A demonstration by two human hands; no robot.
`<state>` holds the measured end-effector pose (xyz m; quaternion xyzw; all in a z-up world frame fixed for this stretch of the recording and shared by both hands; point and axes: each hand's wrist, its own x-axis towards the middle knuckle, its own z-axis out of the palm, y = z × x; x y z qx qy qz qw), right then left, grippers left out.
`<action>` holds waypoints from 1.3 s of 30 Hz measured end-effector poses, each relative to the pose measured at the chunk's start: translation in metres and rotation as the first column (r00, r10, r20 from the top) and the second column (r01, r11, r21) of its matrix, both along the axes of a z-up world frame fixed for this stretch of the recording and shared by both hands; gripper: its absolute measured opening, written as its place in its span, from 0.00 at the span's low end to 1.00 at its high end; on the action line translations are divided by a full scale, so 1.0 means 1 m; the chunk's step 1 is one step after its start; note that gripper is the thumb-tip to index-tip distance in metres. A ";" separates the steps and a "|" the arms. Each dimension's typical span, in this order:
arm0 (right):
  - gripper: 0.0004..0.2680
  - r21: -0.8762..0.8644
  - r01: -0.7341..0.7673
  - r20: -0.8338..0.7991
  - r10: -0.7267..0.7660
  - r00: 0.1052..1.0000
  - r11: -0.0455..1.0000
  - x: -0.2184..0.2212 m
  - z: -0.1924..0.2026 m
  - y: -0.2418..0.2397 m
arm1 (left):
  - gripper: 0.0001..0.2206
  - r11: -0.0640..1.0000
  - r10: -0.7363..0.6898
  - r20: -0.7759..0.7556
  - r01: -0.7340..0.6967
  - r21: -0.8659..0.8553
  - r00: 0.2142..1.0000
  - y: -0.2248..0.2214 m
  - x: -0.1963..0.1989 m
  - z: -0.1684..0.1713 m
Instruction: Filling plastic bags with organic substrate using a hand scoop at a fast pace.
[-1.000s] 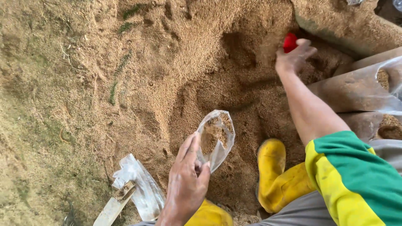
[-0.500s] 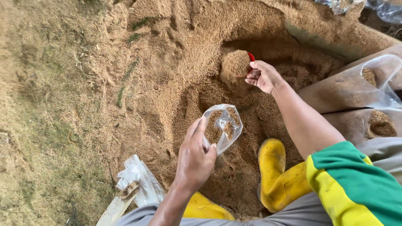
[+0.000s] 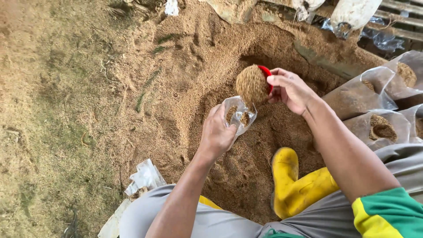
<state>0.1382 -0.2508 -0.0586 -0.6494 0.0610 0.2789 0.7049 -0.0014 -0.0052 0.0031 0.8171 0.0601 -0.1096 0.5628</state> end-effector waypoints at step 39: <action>0.23 -0.049 0.336 0.647 -0.226 0.729 0.941 -0.040 -0.013 0.058 | 0.34 0.998 0.062 -0.032 -0.062 -0.023 0.998 0.021 -0.019 -0.008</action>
